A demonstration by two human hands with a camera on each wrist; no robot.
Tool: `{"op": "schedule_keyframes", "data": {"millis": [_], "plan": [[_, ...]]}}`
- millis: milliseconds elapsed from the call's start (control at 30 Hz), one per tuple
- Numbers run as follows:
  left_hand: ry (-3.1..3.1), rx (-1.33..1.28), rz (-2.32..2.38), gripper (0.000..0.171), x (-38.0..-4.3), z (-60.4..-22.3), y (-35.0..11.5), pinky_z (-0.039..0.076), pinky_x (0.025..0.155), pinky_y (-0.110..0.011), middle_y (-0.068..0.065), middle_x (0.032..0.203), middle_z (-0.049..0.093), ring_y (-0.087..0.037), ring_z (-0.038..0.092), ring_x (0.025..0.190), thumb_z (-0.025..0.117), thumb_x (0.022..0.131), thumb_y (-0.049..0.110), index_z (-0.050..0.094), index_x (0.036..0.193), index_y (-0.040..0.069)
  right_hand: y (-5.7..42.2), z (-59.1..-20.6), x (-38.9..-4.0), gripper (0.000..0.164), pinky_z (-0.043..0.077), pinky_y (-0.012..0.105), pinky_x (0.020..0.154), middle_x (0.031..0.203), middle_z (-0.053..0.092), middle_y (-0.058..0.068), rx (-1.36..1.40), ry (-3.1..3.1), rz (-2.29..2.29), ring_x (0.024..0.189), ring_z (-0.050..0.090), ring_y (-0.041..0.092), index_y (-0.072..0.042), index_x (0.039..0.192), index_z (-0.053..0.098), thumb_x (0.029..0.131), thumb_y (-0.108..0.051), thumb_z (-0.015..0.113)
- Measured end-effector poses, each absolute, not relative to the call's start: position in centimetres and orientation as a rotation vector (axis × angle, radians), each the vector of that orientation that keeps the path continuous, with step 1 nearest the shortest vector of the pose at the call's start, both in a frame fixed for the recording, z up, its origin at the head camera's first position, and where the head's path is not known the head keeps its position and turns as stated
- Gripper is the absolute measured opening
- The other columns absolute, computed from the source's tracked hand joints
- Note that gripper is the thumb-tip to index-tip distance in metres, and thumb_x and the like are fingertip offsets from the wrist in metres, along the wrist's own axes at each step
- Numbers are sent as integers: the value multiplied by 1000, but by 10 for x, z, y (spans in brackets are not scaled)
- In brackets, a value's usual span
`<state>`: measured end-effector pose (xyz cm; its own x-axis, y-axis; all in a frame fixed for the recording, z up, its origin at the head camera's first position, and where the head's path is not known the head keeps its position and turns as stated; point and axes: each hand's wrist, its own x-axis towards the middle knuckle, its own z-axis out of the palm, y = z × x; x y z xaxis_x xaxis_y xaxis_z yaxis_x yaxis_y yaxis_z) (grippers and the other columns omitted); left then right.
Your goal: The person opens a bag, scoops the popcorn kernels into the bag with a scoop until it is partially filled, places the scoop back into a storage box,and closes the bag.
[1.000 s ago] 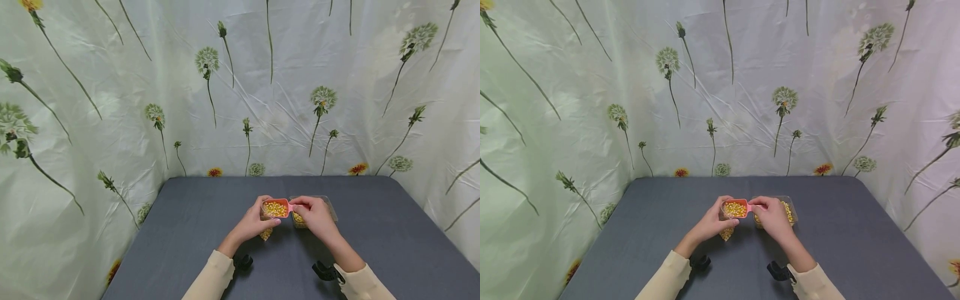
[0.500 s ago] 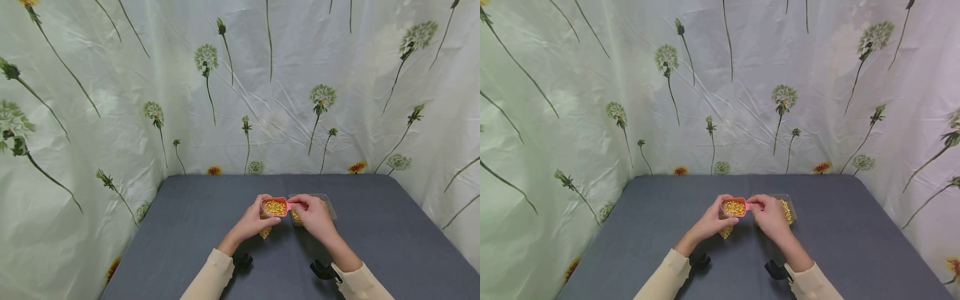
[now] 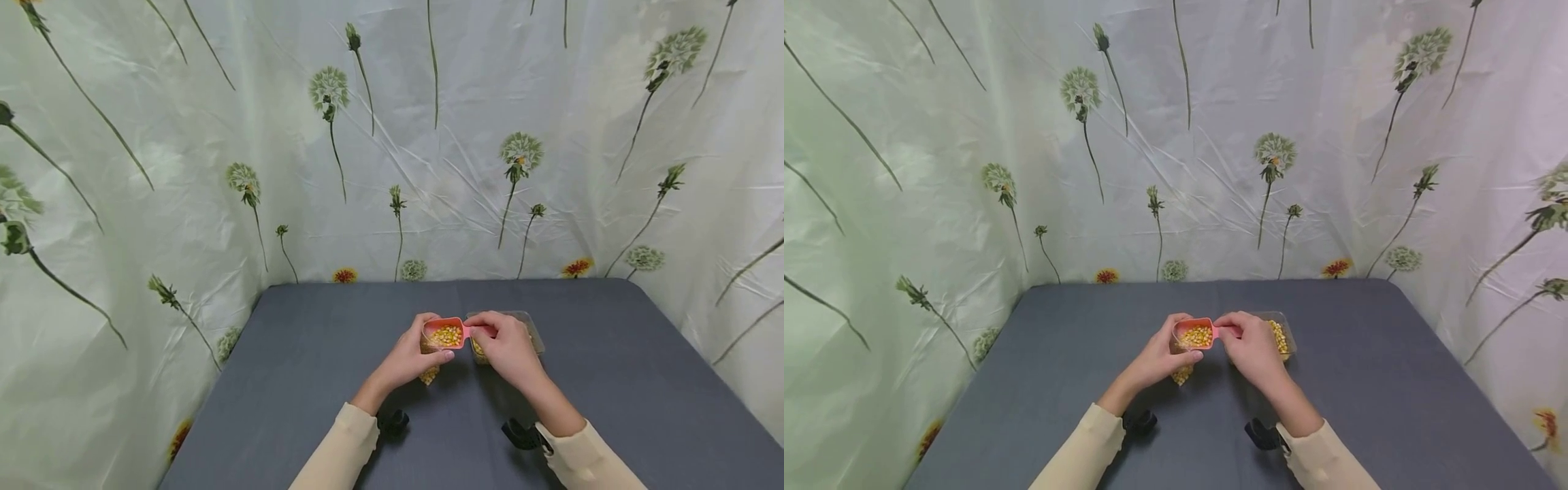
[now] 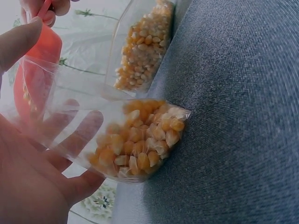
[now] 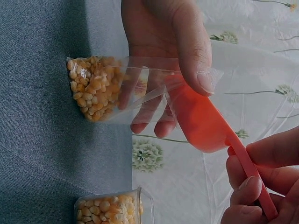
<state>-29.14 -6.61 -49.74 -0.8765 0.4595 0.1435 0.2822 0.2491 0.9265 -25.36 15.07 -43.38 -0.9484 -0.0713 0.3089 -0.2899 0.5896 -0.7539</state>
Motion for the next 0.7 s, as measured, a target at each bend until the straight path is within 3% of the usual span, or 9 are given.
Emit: {"op": "schedule_keyframes", "data": {"millis": [700], "plan": [[2373,688,1675,74,-288,-494,-66,54,81,-33,6,122,57,-14,63,97,79,86,45,36,144,29,148,-431,-249,9,50,29,59,89,66,-2,391,-2513,1172,70,58,13,-12,100,77,93,-9,72]]}}
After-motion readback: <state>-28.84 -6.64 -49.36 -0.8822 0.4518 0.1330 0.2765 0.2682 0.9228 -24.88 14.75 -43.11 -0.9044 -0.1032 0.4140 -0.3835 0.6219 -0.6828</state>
